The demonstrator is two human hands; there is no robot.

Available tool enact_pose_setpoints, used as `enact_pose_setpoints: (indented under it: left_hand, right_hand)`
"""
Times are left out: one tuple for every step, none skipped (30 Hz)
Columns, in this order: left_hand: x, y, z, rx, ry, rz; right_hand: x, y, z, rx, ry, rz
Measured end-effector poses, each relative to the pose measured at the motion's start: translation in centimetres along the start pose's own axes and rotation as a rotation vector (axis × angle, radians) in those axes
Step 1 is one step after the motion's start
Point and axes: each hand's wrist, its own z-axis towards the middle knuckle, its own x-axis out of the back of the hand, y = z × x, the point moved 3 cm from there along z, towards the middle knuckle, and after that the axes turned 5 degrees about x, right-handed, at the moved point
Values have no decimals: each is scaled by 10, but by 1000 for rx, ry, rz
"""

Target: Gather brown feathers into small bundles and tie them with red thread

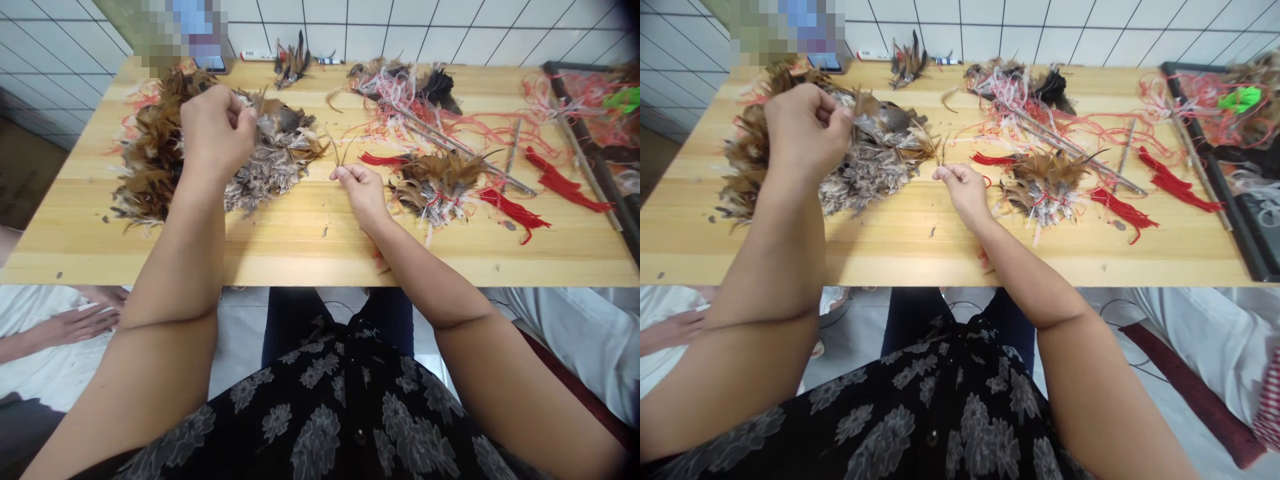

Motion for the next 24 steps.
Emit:
enact_pose_setpoints:
  left_hand:
    - [-3,0,0,-5,-47,13]
    - [-7,-1,-1,-9,-95,29]
    - [-11,-4,-1,-13,-136,39]
    - [-15,-8,-1,-13,-153,36]
    - [-19,-12,-1,-9,-145,15]
    - [-22,-17,-1,-8,-121,-24]
    - [-24,-21,-1,-9,-87,-73]
    - [-26,-25,-2,-12,-56,-125]
    - [-28,-28,-2,-19,-30,-178]
    - [-29,-29,-3,-31,-12,-225]
    - [-30,-30,-5,-40,1,-262]
    - [-31,-31,-6,-45,17,-288]
    - [-31,-31,-7,-44,30,-304]
    - [-32,-31,-8,-44,33,-312]
    - [-32,-31,-9,-47,24,-312]
    - [-33,-31,-11,-52,3,-303]
    - [-34,-31,-12,-63,-23,-283]
    - [-33,-31,-13,-77,-43,-255]
    - [-32,-30,-15,-89,-42,-222]
    - [-29,-30,-17,-97,-14,-194]
    - [-25,-29,-18,-106,31,-175]
    - [-21,-27,-20,-118,77,-165]
    - [-17,-25,-22,-136,106,-161]
    - [-14,-23,-24,-163,116,-157]
  right_hand:
    - [0,0,0,-2,-1,2]
    - [0,0,0,-5,-2,5]
    - [0,-1,0,-10,-2,6]
    - [0,-1,0,-18,-2,5]
    - [0,-2,0,-26,-3,2]
    - [0,-2,0,-33,-4,-1]
    - [0,-3,-1,-38,-5,-3]
    - [0,-3,-1,-38,-5,-4]
    - [0,-3,-1,-35,-6,-5]
    - [0,-3,-1,-29,-7,-8]
    - [0,-3,-2,-21,-10,-12]
    - [1,-2,-2,-13,-15,-18]
    - [1,-1,-2,-5,-19,-22]
    - [1,-1,-2,1,-23,-24]
    - [2,0,-3,4,-30,-24]
    - [2,0,-3,4,-35,-23]
    - [3,1,-3,1,-36,-24]
    - [3,0,-3,-6,-34,-27]
    - [4,0,-3,-15,-30,-32]
    - [4,-1,-3,-24,-23,-37]
    - [4,-2,-3,-34,-16,-41]
    - [4,-3,-3,-41,-11,-44]
    - [4,-4,-4,-48,-10,-46]
    - [3,-4,-4,-53,-10,-48]
